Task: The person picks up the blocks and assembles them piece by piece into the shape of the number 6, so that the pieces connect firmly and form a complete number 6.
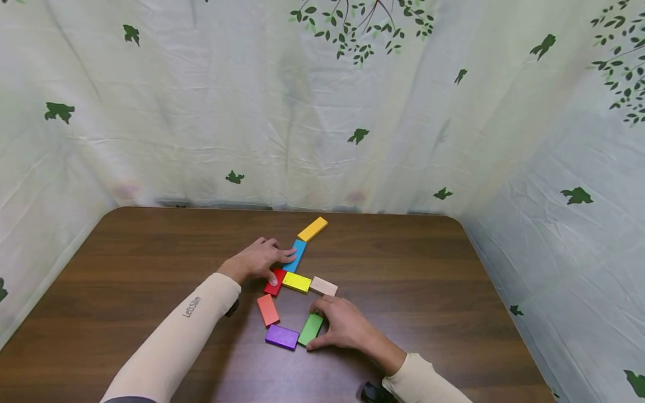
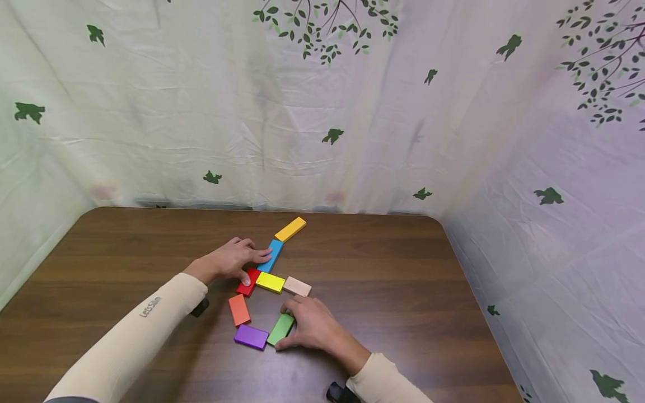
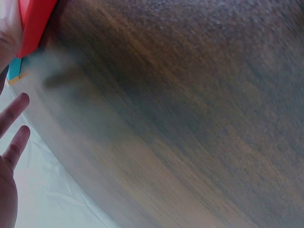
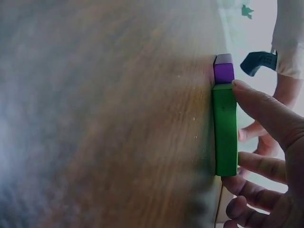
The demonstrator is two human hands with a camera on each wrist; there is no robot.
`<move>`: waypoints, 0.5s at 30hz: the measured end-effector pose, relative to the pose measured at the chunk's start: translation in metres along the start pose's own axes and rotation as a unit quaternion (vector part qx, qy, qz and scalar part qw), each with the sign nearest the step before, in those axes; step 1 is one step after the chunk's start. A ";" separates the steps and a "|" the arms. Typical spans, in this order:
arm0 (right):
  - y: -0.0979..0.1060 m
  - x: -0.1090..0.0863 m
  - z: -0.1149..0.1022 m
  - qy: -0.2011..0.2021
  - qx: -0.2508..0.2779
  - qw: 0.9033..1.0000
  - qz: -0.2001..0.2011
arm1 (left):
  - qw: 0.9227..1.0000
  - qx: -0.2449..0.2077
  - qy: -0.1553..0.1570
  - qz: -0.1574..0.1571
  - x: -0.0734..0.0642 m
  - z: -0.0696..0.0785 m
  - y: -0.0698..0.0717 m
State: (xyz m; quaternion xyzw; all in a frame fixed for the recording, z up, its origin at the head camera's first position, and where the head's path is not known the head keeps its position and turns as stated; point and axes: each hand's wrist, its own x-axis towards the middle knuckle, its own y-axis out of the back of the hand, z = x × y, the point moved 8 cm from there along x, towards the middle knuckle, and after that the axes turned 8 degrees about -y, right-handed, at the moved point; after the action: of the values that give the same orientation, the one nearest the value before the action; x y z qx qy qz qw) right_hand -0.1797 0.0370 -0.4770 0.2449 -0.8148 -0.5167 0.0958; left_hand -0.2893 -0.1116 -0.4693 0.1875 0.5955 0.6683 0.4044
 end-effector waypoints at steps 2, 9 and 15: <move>0.000 0.000 0.000 0.000 0.005 1.000 -0.001 | 1.000 -0.001 0.001 0.000 0.000 0.000 0.000; 0.010 0.005 0.007 0.008 0.042 0.999 -0.023 | 1.000 -0.006 -0.004 0.003 -0.001 0.001 0.000; 0.033 0.016 0.015 0.051 0.056 0.997 -0.019 | 1.000 -0.008 -0.004 0.004 -0.001 0.001 0.001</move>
State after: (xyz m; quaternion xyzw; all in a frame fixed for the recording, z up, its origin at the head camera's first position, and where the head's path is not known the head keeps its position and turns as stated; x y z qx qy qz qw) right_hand -0.2094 0.0523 -0.4562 0.2920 -0.8316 -0.4585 0.1135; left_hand -0.2884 -0.1115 -0.4679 0.1891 0.5879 0.6737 0.4059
